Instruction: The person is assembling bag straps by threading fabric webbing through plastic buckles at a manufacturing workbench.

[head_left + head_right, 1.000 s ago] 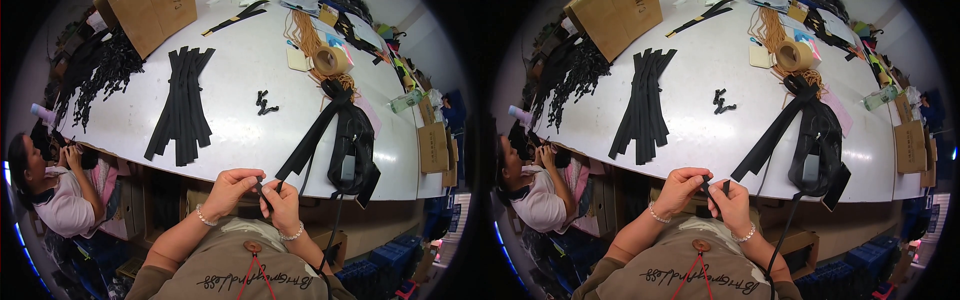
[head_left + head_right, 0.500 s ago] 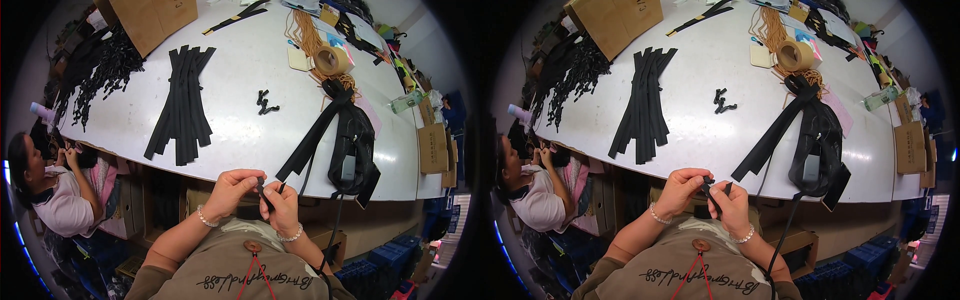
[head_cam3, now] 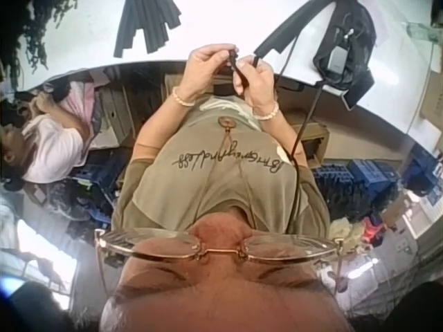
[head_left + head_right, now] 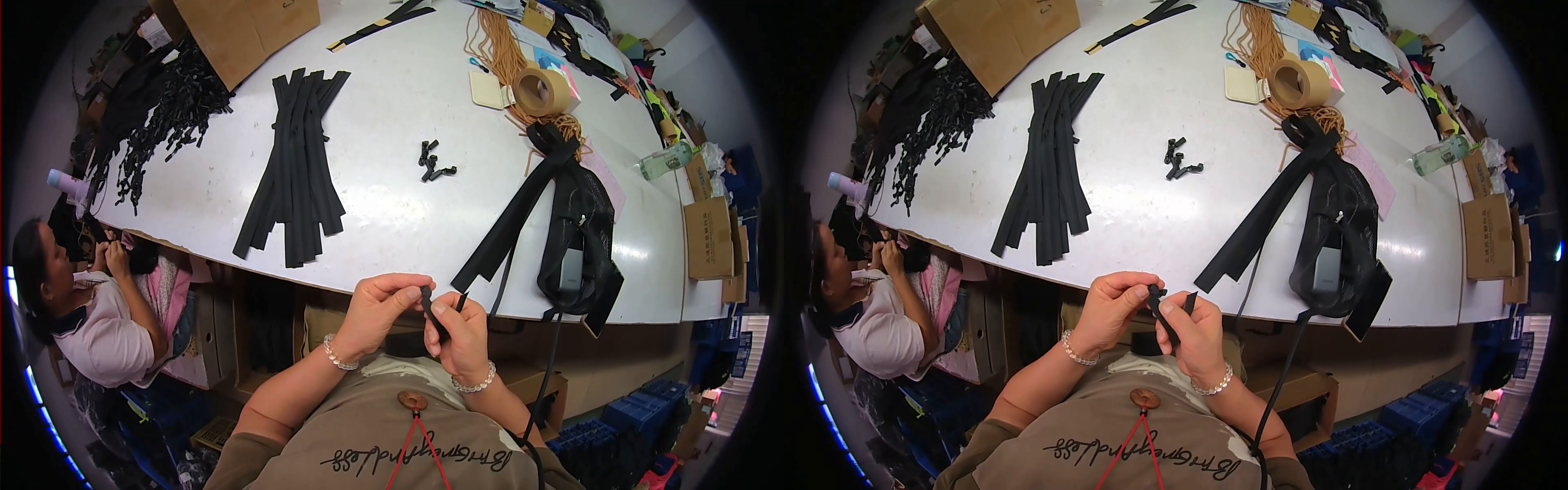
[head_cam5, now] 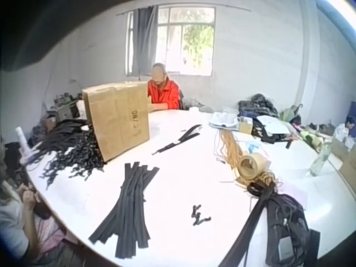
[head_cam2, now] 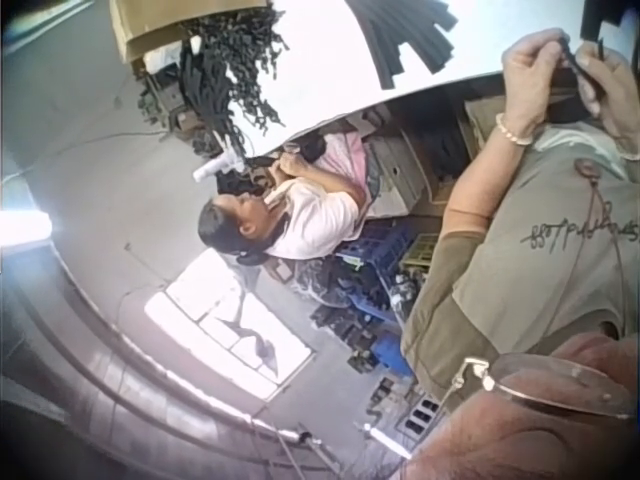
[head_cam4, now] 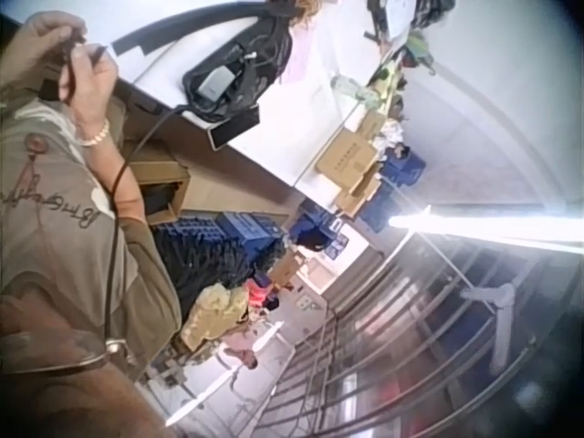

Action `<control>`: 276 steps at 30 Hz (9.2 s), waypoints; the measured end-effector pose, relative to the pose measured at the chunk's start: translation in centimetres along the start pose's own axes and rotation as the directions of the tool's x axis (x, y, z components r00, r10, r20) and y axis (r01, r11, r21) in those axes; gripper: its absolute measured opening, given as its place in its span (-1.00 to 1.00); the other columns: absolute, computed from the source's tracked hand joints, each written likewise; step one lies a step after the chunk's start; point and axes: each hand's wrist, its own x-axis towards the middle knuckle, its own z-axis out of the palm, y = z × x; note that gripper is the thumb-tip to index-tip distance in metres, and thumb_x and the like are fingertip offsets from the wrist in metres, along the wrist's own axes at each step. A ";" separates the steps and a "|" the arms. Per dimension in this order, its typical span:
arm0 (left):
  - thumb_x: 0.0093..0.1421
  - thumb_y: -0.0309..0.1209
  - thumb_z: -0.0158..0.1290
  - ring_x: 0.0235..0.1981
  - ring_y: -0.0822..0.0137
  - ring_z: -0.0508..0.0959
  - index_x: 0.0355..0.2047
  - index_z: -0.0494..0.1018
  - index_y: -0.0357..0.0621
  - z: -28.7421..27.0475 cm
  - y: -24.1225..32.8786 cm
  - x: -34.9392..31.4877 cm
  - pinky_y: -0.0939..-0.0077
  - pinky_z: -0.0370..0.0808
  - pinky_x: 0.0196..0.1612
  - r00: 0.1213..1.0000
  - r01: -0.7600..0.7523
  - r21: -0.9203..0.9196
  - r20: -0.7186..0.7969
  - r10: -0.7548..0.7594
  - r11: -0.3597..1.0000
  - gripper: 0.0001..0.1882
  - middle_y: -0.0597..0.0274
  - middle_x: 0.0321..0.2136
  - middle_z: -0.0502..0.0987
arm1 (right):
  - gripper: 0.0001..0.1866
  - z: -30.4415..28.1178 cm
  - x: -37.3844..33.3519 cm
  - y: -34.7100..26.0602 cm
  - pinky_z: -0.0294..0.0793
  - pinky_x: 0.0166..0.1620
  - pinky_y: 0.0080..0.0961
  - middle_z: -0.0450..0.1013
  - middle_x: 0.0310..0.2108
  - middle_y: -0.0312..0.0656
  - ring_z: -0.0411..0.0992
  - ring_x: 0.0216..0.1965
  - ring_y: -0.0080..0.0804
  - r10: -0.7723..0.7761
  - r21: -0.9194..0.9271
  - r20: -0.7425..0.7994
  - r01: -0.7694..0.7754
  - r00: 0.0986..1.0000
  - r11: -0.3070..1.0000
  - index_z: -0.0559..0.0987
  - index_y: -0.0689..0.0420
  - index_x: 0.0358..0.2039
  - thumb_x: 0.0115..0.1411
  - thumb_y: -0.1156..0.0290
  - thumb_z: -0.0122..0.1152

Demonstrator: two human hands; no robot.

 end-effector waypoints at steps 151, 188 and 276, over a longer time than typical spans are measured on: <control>0.12 -0.61 0.03 -0.29 0.41 0.52 -0.28 0.47 -0.34 -0.2 -1.6 -0.6 0.56 0.49 -0.19 0.966 -0.254 0.096 0.074 0.248 0.962 -0.86 0.10 -0.31 0.53 | -0.78 0.7 -0.7 -0.8 0.08 -0.78 -0.71 0.21 -0.82 -0.29 0.10 -0.86 -0.62 0.171 0.179 0.045 -0.177 0.984 0.968 0.36 0.21 -0.60 0.14 0.41 -0.05; 0.14 -0.56 0.00 -0.31 0.41 0.49 -0.26 0.47 -0.31 0.6 0.2 -1.5 0.59 0.46 -0.22 0.949 -0.315 0.181 0.070 0.307 0.932 -0.85 0.17 -0.37 0.51 | -0.83 1.7 -1.3 0.0 0.18 -0.70 -0.75 0.28 -0.75 -0.31 0.19 -0.76 -0.68 -0.131 -0.205 -0.019 0.124 0.991 0.971 0.41 0.25 -0.52 0.19 0.48 0.00; 0.14 -0.57 -0.01 -0.40 0.52 0.42 -0.15 0.47 -0.32 0.6 0.3 -2.6 0.74 0.38 -0.37 0.969 -0.243 0.372 0.137 0.207 0.896 -0.75 0.20 -0.33 0.45 | -0.82 1.0 -1.9 -0.2 0.04 -0.76 -0.80 0.25 -0.76 -0.37 0.09 -0.80 -0.77 0.058 -0.018 -0.010 -0.058 0.998 0.998 0.41 0.24 -0.57 0.16 0.49 -0.01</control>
